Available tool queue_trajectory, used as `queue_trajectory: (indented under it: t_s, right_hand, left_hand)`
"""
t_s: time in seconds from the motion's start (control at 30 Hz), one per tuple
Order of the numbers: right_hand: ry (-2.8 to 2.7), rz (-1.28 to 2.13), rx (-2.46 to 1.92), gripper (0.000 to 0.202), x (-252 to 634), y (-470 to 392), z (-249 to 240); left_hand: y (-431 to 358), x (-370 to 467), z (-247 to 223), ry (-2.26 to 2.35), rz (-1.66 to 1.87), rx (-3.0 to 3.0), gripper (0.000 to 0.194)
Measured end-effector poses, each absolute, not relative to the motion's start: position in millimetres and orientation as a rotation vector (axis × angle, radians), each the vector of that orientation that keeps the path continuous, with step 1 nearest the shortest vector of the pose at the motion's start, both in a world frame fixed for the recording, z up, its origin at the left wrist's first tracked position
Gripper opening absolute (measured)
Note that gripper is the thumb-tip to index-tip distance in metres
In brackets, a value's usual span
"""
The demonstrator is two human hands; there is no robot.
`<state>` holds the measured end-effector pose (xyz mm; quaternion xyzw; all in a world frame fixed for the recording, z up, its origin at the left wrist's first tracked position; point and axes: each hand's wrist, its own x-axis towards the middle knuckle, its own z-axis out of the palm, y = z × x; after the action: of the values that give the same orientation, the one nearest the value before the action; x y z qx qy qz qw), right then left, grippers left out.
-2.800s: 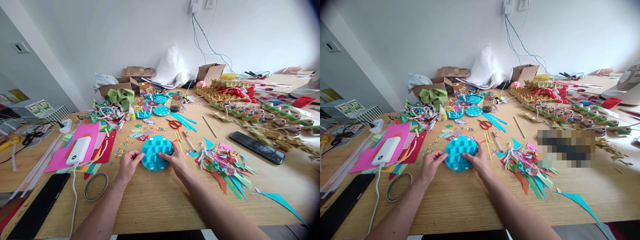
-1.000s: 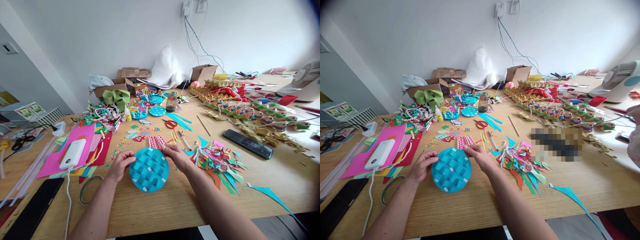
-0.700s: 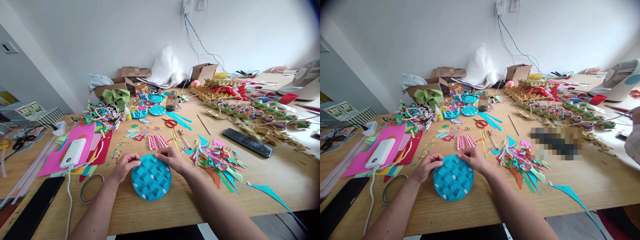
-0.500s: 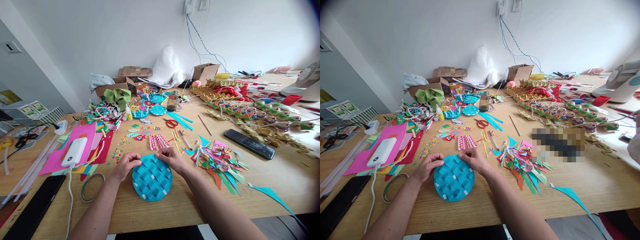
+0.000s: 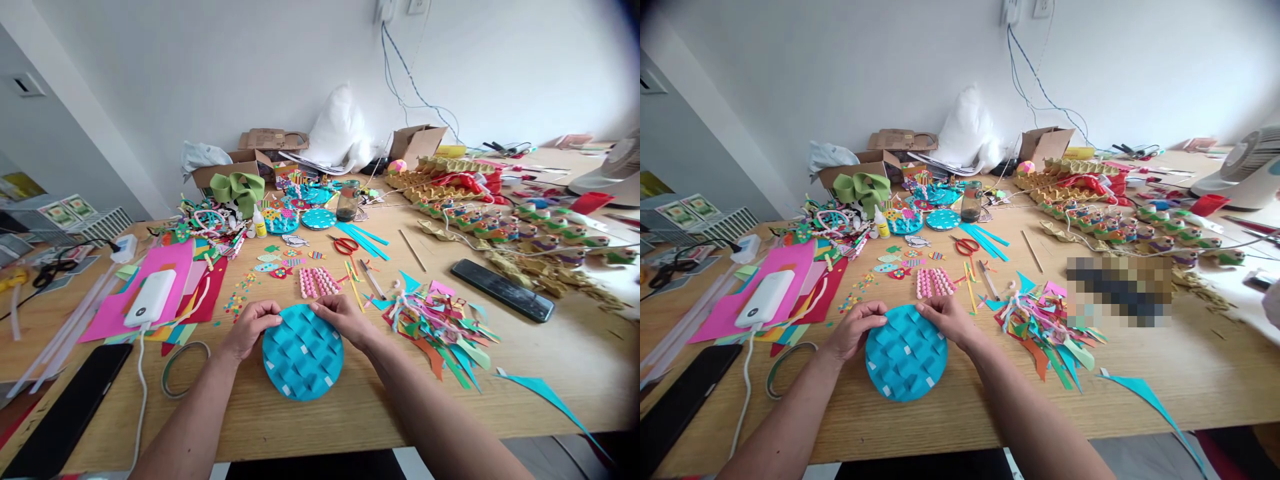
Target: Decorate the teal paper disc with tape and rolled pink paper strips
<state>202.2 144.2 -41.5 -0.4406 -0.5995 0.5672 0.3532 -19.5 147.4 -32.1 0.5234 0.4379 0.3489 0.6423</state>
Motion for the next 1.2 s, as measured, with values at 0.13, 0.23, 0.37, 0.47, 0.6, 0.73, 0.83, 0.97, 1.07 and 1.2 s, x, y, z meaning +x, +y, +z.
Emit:
queue_trajectory:
  t_s: [0.13,0.23,0.37,0.47,0.6,0.73,0.83,0.97,1.07,1.2]
  right_hand:
    - [-1.566,1.392,-1.133,0.047,201,145,-44]
    - [-1.483,1.310,-1.154,0.046,201,147,-44]
    - [-1.276,1.303,-1.178,0.046,204,150,-44]
    - [-1.149,1.380,-1.153,0.046,206,151,-45]
    - [-1.083,1.428,-1.114,0.046,205,150,-47]
    - [-1.094,1.424,-1.116,0.042,205,152,-45]
    - [-1.140,1.144,-1.126,0.038,218,159,-39]
    - [-1.242,0.704,-1.279,0.026,251,169,-34]
    - [-1.555,0.689,-1.499,0.016,266,170,-33]
    - [-2.048,0.600,-1.811,0.005,260,163,-35]
  left_hand:
    - [147,-17,-32,0.989,0.813,1.130,0.021]
    - [147,-12,-33,0.962,0.898,1.013,0.026]
    - [146,-10,-36,0.918,0.927,0.919,0.034]
    - [146,-11,-36,0.931,0.912,0.876,0.030]
    - [144,-11,-34,0.954,0.913,0.820,0.027]
    - [146,-11,-32,0.949,0.940,0.773,0.021]
    - [154,-16,-29,0.977,1.155,0.625,0.009]
    - [166,-29,-23,0.973,1.417,0.428,0.019]
    - [170,-34,-21,0.919,1.496,0.397,0.024]
    - [168,-30,-22,0.920,1.508,0.362,0.023]
